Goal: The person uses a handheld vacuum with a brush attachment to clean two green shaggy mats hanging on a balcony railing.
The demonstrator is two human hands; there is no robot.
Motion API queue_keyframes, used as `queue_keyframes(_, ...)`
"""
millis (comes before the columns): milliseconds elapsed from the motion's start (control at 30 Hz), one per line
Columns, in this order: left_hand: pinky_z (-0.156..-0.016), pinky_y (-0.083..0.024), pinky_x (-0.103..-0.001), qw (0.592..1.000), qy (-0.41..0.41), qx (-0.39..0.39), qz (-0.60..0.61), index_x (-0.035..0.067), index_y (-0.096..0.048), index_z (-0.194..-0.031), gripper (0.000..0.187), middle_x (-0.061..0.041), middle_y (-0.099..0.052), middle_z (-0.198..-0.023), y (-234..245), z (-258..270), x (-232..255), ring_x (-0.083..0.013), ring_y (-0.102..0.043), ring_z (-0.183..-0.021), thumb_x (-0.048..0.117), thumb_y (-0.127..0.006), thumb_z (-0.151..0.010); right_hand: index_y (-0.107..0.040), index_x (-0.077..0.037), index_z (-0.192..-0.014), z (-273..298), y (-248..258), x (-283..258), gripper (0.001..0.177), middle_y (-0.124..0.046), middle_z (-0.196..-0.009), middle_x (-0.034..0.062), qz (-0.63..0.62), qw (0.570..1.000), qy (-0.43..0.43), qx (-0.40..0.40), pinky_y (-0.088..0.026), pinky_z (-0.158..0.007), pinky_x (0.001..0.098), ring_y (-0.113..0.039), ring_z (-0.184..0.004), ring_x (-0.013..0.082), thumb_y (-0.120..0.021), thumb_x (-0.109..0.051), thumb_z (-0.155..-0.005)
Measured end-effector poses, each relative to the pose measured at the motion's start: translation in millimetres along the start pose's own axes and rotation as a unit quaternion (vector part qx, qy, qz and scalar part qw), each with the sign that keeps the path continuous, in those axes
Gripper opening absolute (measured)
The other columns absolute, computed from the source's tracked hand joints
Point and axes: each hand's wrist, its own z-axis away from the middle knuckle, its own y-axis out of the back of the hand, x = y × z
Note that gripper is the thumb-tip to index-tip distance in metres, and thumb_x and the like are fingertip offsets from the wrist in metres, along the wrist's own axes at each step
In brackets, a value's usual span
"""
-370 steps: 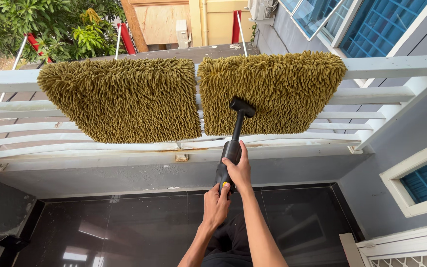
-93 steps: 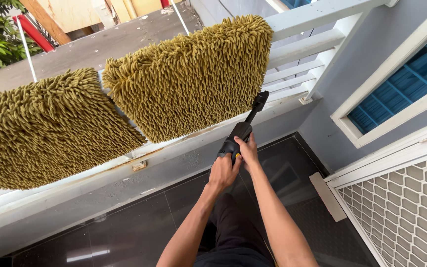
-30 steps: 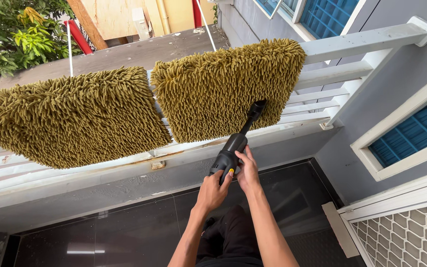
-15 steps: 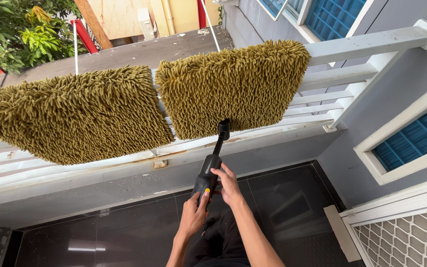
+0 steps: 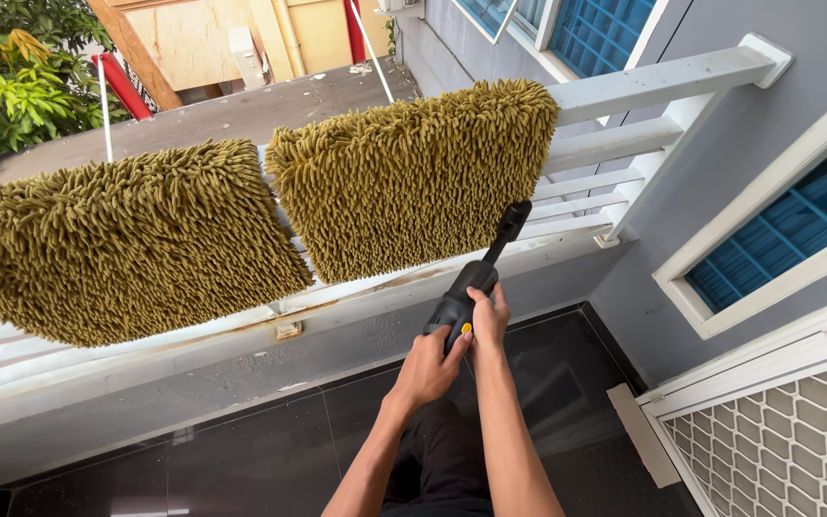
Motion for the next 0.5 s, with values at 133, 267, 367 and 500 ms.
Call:
queue_keyframes(133, -0.052, -0.049, -0.043, 0.999, 0.029, 0.027, -0.003, -0.005, -0.063, -0.085, 0.047, -0.021, -0.061, -0.056, 6, -9, 5, -0.0329, -0.065, -0.050, 0.040, -0.060, -0.100, -0.035, -0.007, -0.157, 9, -22, -24, 0.081, -0.066, -0.129, 0.0159, 0.023, 0.995, -0.051, -0.079, -0.056, -0.075, 0.0375, -0.068, -0.093, 0.0236, -0.069, -0.008, -0.084)
queue_keyframes(267, -0.049, -0.049, -0.039, 0.996, 0.077, 0.048, 0.020, -0.003, -0.062, -0.086, 0.046, -0.014, -0.061, -0.052, 23, 11, -14, -0.0242, -0.064, -0.046, 0.039, -0.058, -0.101, -0.041, 0.000, -0.157, 13, -42, 5, 0.076, -0.070, -0.125, 0.0160, 0.074, 0.982, -0.040, -0.172, -0.057, -0.078, 0.0325, -0.068, -0.097, 0.0187, -0.070, -0.007, -0.088)
queue_keyframes(367, -0.048, -0.048, -0.038, 0.993, 0.100, 0.065, 0.017, -0.002, -0.062, -0.087, 0.044, -0.012, -0.060, -0.051, 34, 37, -29, -0.0215, -0.063, -0.044, 0.039, -0.059, -0.100, -0.037, -0.002, -0.158, 34, -52, 34, 0.078, -0.070, -0.122, 0.0135, 0.103, 0.975, -0.059, -0.189, -0.057, -0.080, 0.0307, -0.069, -0.097, 0.0174, -0.070, -0.006, -0.088)
queue_keyframes(500, -0.046, -0.046, -0.038, 0.987, 0.150, 0.047, -0.022, -0.002, -0.062, -0.088, 0.043, -0.013, -0.058, -0.050, 46, 55, -38, -0.0221, -0.059, -0.042, 0.039, -0.063, -0.097, -0.037, -0.006, -0.155, 64, -55, 47, 0.074, -0.071, -0.121, 0.0100, 0.099, 0.970, -0.115, -0.188, -0.056, -0.077, 0.0326, -0.067, -0.094, 0.0177, -0.070, -0.008, -0.088)
